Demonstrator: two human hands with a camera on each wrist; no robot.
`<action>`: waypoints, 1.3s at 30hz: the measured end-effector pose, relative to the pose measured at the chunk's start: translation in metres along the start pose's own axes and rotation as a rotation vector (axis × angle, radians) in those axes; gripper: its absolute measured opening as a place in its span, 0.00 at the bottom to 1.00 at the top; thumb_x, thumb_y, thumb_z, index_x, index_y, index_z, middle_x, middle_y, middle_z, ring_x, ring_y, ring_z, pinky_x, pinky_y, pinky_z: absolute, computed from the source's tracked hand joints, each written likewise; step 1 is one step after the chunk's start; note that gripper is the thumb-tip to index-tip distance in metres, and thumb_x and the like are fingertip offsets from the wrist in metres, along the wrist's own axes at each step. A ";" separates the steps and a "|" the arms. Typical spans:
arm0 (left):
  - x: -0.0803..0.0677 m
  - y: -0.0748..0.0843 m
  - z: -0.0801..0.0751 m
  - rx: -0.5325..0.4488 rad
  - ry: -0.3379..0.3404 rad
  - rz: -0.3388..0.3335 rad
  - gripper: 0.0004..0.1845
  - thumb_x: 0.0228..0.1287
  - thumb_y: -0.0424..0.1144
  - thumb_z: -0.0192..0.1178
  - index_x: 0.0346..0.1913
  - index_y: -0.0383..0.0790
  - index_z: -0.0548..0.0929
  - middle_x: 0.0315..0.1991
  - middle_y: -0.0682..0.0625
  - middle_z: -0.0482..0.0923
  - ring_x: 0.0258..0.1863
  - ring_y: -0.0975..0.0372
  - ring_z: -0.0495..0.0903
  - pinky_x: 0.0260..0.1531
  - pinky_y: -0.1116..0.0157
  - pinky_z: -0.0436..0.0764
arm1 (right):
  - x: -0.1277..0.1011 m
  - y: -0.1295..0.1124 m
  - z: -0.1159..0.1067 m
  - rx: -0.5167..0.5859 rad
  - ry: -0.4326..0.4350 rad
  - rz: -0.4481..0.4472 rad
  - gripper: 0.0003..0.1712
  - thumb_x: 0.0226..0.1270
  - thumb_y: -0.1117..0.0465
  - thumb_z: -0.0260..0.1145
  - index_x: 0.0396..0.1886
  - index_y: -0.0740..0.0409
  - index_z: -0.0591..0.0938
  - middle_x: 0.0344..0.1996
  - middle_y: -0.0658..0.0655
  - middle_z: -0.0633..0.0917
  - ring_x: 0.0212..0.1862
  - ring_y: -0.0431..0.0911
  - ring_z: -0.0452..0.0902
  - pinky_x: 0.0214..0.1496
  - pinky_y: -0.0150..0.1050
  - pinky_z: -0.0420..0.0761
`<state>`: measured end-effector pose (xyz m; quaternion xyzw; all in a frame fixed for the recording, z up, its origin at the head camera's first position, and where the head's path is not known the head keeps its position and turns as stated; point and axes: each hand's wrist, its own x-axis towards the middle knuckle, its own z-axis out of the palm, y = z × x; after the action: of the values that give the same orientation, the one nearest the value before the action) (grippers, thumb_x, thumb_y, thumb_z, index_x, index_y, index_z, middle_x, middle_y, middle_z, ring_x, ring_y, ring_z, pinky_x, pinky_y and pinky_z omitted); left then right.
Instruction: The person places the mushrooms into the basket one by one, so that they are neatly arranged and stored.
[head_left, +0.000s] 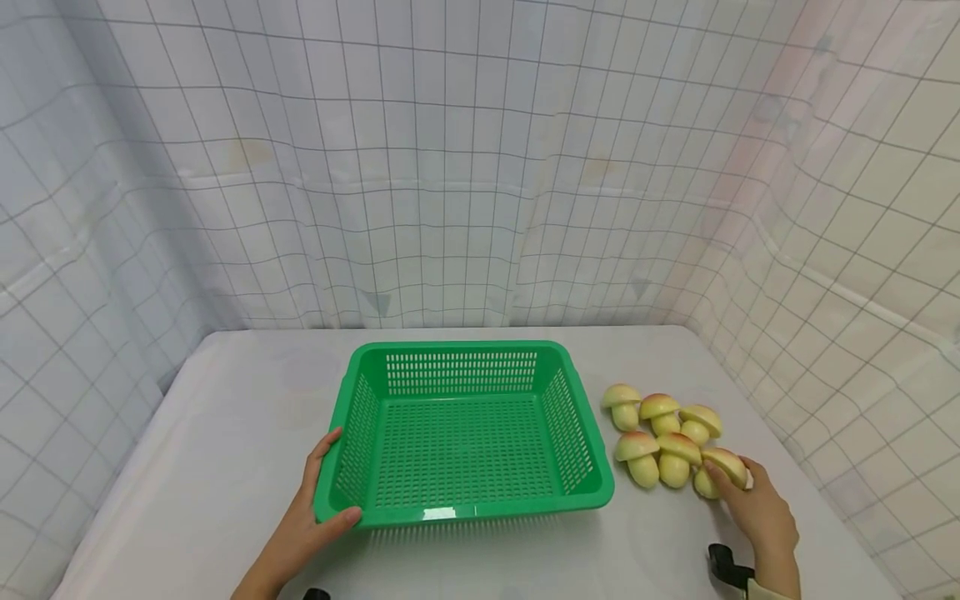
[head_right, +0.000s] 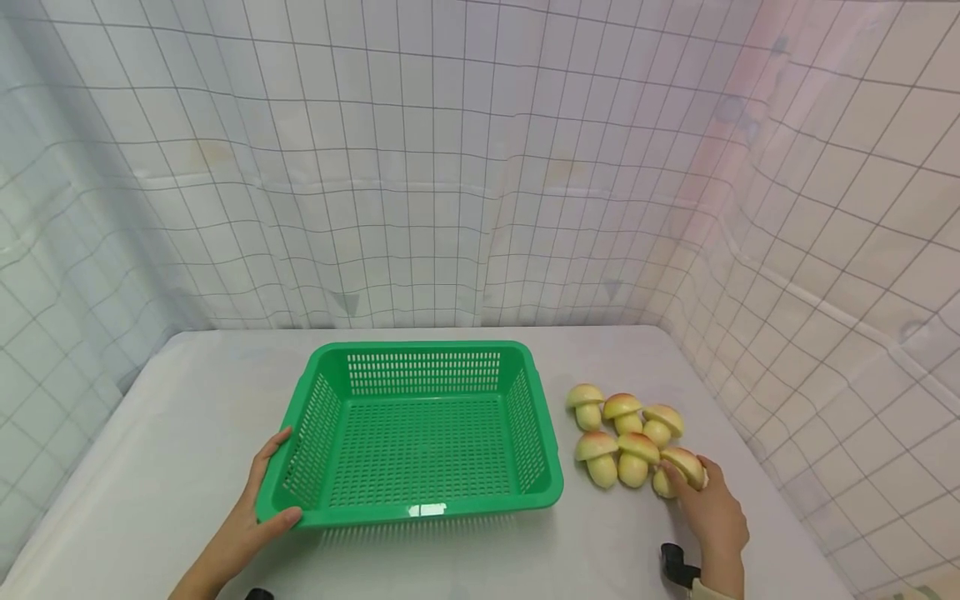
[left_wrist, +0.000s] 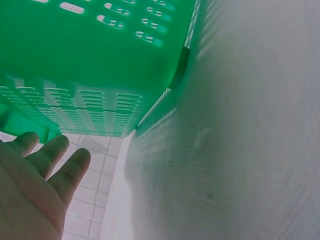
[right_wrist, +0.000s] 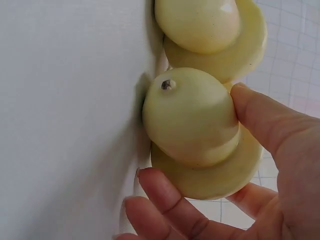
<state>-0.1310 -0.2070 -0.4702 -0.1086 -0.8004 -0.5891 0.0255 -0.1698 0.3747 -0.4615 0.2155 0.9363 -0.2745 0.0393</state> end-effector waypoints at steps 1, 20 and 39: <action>0.000 0.000 0.000 0.002 0.001 -0.004 0.48 0.60 0.35 0.59 0.74 0.62 0.41 0.72 0.41 0.38 0.61 0.43 0.58 0.42 0.64 0.73 | 0.000 0.000 0.000 0.020 0.005 0.004 0.58 0.59 0.23 0.45 0.71 0.65 0.52 0.57 0.78 0.68 0.50 0.76 0.67 0.39 0.62 0.69; 0.000 0.001 0.000 0.011 -0.006 -0.020 0.48 0.61 0.36 0.59 0.74 0.64 0.40 0.72 0.42 0.37 0.63 0.43 0.56 0.44 0.63 0.72 | -0.004 0.001 0.005 0.311 0.137 0.047 0.57 0.58 0.34 0.63 0.73 0.66 0.53 0.29 0.60 0.83 0.25 0.44 0.79 0.25 0.39 0.73; -0.001 0.000 0.000 0.000 -0.005 -0.019 0.47 0.61 0.36 0.59 0.74 0.64 0.40 0.72 0.41 0.38 0.61 0.43 0.58 0.43 0.63 0.72 | -0.018 -0.010 0.000 0.227 0.373 0.024 0.49 0.60 0.33 0.59 0.73 0.55 0.59 0.42 0.69 0.82 0.43 0.67 0.75 0.31 0.51 0.67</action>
<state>-0.1301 -0.2074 -0.4698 -0.1025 -0.8015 -0.5889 0.0179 -0.1578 0.3606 -0.4530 0.2767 0.8877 -0.3332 -0.1559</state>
